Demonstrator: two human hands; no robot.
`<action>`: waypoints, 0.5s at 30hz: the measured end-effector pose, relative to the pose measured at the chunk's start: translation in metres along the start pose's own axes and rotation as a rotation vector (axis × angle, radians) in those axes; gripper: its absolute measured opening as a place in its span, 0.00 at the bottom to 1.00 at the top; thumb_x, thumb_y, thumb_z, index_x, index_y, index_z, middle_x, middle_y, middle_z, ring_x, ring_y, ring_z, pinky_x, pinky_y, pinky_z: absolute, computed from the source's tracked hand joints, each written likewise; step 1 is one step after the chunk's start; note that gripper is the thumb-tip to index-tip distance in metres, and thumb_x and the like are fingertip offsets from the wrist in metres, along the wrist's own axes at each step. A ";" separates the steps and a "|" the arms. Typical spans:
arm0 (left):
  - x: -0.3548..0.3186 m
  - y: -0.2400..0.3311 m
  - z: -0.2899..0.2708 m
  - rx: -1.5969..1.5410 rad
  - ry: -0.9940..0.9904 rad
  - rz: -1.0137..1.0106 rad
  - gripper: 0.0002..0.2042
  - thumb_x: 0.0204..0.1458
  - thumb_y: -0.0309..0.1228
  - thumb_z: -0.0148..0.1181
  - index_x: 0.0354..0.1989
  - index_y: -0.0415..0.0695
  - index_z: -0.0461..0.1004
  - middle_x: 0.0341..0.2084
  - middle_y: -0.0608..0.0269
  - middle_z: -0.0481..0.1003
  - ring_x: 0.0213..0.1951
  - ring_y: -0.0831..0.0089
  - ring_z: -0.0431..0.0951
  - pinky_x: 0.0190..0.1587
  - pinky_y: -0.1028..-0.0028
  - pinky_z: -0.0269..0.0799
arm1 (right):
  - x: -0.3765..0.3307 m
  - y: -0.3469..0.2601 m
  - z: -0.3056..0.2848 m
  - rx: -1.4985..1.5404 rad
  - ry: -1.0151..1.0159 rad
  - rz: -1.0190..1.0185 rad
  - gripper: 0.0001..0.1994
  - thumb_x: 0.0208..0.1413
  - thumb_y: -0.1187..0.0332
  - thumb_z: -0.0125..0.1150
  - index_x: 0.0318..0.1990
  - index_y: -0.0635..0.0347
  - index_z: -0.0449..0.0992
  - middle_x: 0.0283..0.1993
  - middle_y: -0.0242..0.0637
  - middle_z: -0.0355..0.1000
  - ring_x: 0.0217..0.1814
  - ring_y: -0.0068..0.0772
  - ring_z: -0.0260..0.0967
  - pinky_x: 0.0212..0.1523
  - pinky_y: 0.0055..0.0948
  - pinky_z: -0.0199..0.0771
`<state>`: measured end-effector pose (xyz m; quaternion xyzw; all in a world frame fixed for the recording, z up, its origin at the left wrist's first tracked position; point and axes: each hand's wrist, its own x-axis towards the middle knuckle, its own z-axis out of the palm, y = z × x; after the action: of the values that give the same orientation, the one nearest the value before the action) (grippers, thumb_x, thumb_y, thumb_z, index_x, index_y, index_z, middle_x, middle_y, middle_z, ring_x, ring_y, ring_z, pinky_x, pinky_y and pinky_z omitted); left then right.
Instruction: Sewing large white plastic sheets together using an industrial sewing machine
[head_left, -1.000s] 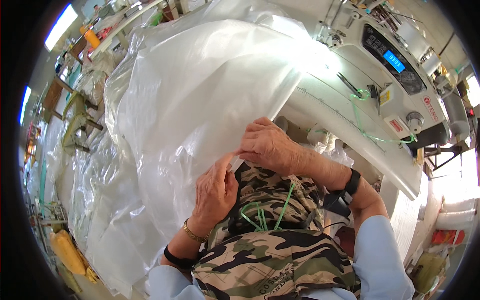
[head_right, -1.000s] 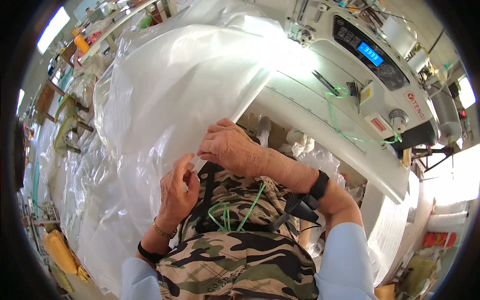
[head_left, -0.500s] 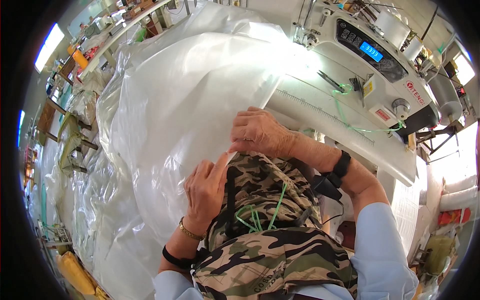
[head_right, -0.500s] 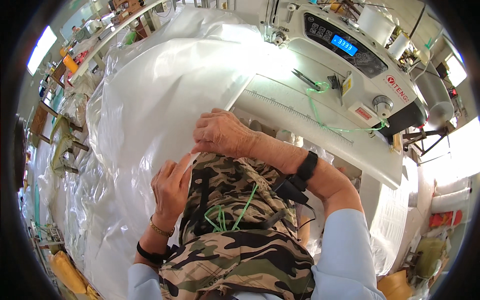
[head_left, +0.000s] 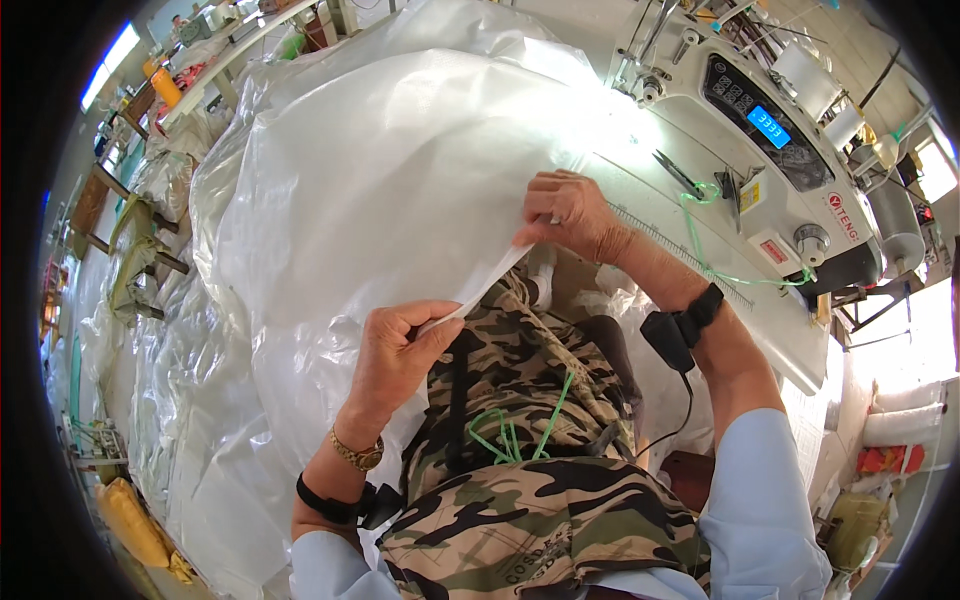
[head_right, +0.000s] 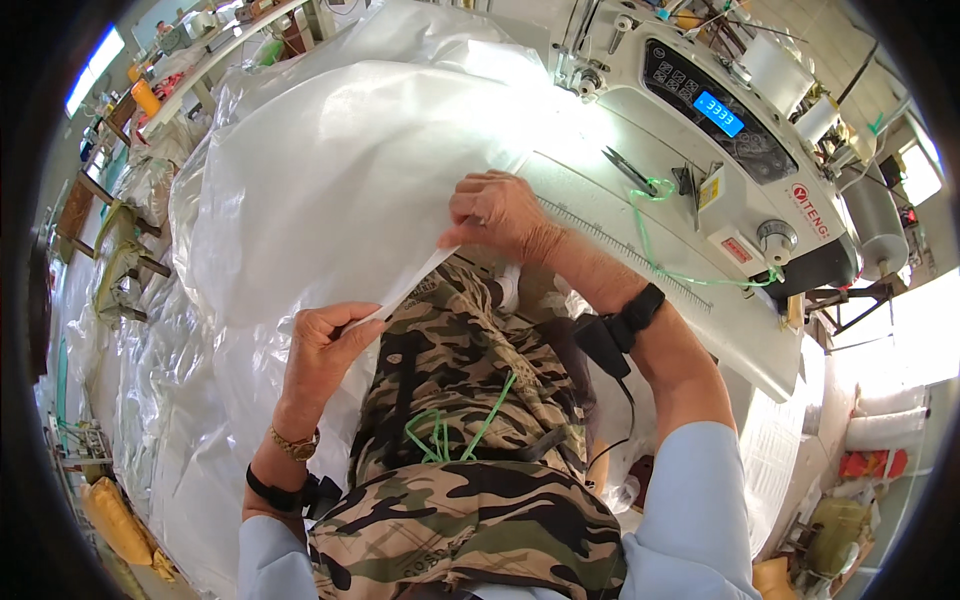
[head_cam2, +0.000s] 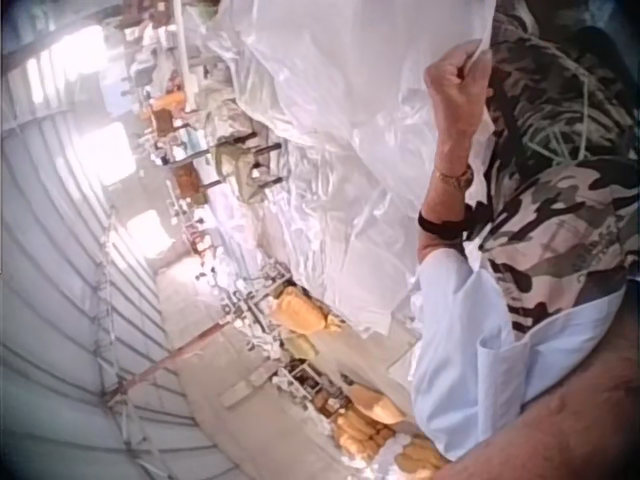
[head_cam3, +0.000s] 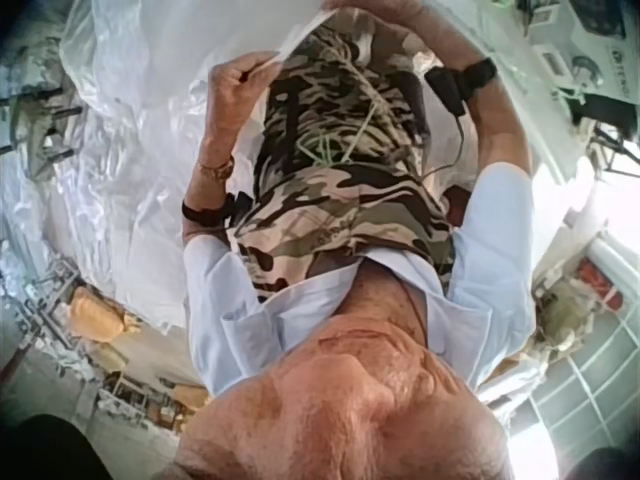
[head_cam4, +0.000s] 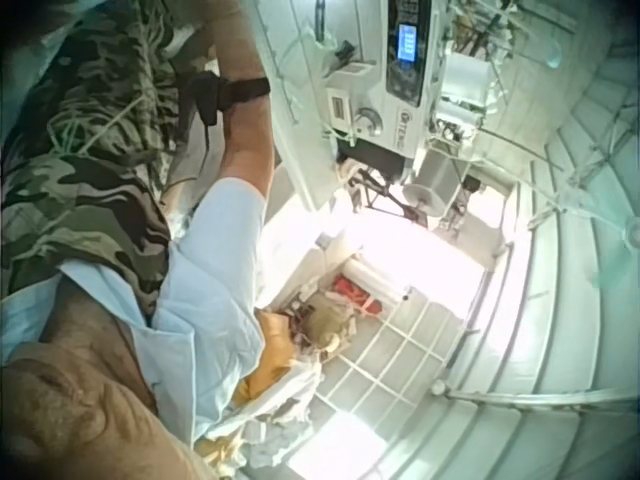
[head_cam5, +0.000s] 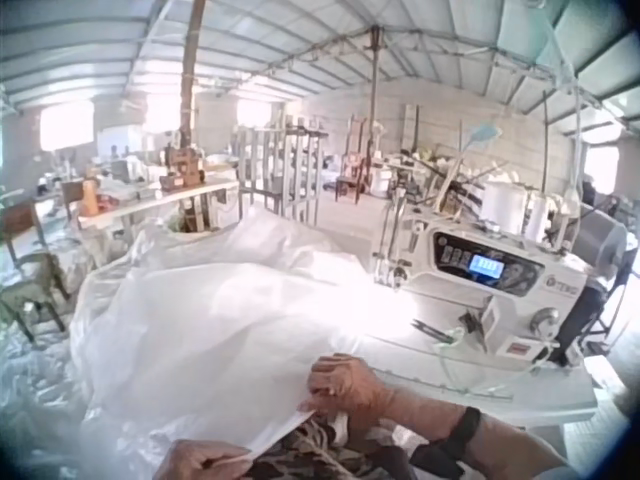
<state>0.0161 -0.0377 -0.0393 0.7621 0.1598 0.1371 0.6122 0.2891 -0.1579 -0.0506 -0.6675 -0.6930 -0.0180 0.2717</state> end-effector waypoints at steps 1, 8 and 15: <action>0.001 -0.001 -0.001 0.020 0.022 0.008 0.07 0.55 0.24 0.62 0.39 0.35 0.80 0.18 0.75 0.69 0.22 0.88 0.63 0.24 0.82 0.57 | 0.000 0.007 -0.001 -0.003 0.007 0.018 0.18 0.43 0.56 0.71 0.24 0.60 0.72 0.26 0.33 0.67 0.33 0.39 0.68 0.38 0.37 0.69; 0.006 -0.016 -0.008 0.090 0.113 0.031 0.06 0.53 0.23 0.64 0.37 0.36 0.81 0.18 0.71 0.71 0.21 0.86 0.62 0.23 0.80 0.56 | 0.002 0.050 -0.012 -0.019 -0.011 0.082 0.18 0.45 0.53 0.70 0.23 0.58 0.72 0.25 0.31 0.69 0.34 0.36 0.70 0.40 0.35 0.70; 0.006 -0.031 -0.013 0.227 0.089 0.053 0.07 0.49 0.21 0.64 0.37 0.36 0.81 0.15 0.67 0.64 0.20 0.81 0.60 0.23 0.77 0.53 | 0.004 0.076 -0.028 -0.028 -0.025 0.154 0.18 0.42 0.57 0.72 0.29 0.59 0.70 0.30 0.34 0.69 0.36 0.37 0.69 0.41 0.36 0.70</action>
<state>0.0144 -0.0172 -0.0666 0.8236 0.1812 0.1678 0.5106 0.3700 -0.1571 -0.0508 -0.7226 -0.6428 0.0018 0.2543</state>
